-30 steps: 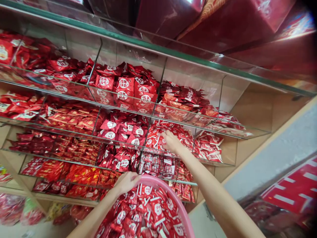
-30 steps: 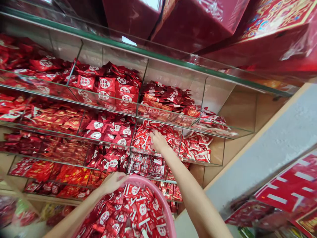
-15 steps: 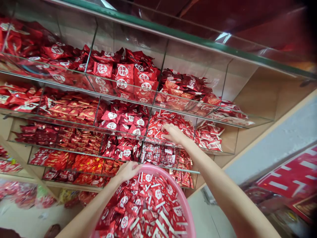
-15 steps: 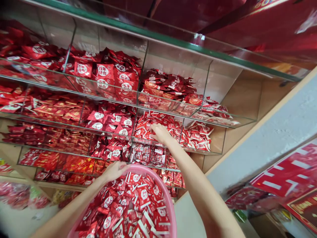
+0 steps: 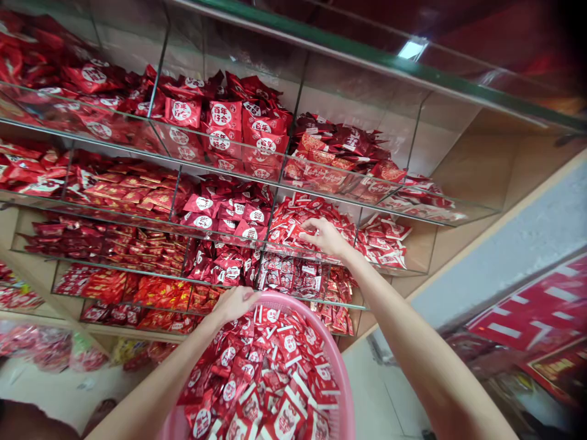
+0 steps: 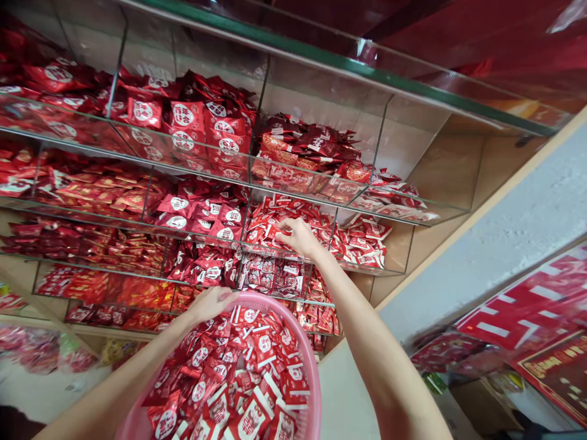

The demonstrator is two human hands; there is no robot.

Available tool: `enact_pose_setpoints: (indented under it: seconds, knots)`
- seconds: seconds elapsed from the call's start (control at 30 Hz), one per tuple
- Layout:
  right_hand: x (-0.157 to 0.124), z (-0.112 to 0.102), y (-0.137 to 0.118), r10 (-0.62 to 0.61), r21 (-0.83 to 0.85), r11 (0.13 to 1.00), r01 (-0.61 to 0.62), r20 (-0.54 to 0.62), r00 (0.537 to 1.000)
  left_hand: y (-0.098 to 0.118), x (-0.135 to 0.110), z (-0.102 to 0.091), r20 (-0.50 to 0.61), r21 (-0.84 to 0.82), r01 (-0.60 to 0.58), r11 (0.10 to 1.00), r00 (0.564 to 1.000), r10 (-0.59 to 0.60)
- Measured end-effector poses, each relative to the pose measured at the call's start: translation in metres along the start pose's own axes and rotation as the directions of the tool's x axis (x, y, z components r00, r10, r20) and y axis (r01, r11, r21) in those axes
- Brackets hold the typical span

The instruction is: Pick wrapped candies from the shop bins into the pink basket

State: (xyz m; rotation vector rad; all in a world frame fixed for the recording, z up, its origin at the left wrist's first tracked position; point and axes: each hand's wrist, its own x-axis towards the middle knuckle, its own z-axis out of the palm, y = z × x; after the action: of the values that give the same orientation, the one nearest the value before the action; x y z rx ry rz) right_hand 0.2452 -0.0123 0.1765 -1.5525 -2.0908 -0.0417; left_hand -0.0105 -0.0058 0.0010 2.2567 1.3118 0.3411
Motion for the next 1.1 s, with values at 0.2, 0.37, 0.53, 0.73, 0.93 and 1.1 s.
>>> enact_pose_setpoints:
  seconds: [0.2, 0.37, 0.53, 0.73, 0.93, 1.1]
  knots:
    - [-0.046, -0.010, -0.037, 0.022, 0.263, 0.964, 0.026, -0.181, 0.983, 0.001, 0.004, 0.001, -0.007, -0.008, -0.025, 1.000, 1.000, 0.025]
    - [-0.110, 0.055, -0.065, 0.042, 0.323, 0.945, -0.059, 0.062, 0.997, 0.000, 0.008, 0.006, -0.013, -0.023, -0.004, 1.000, 1.000, 0.004]
    - [-0.134, 0.111, -0.065, 0.040, 0.034, 0.998, -0.046, 0.158, 0.987, 0.005, 0.007, 0.007, 0.008, -0.088, 0.018, 0.996, 1.000, -0.017]
    - [-0.136, 0.134, -0.062, 0.016, -0.259, 0.966, 0.021, 0.142, 0.990, 0.010, 0.002, 0.000, 0.011, -0.097, 0.063, 0.993, 0.998, -0.062]
    - [-0.140, 0.151, -0.061, 0.018, -0.348, 0.937, 0.032, 0.139, 0.990, 0.005, -0.001, -0.002, -0.009, -0.111, 0.048, 0.993, 0.999, -0.049]
    - [-0.141, 0.135, -0.066, -0.037, -0.304, 0.950, 0.067, 0.102, 0.994, 0.003, -0.001, -0.003, -0.015, -0.126, 0.061, 0.990, 0.998, -0.064]
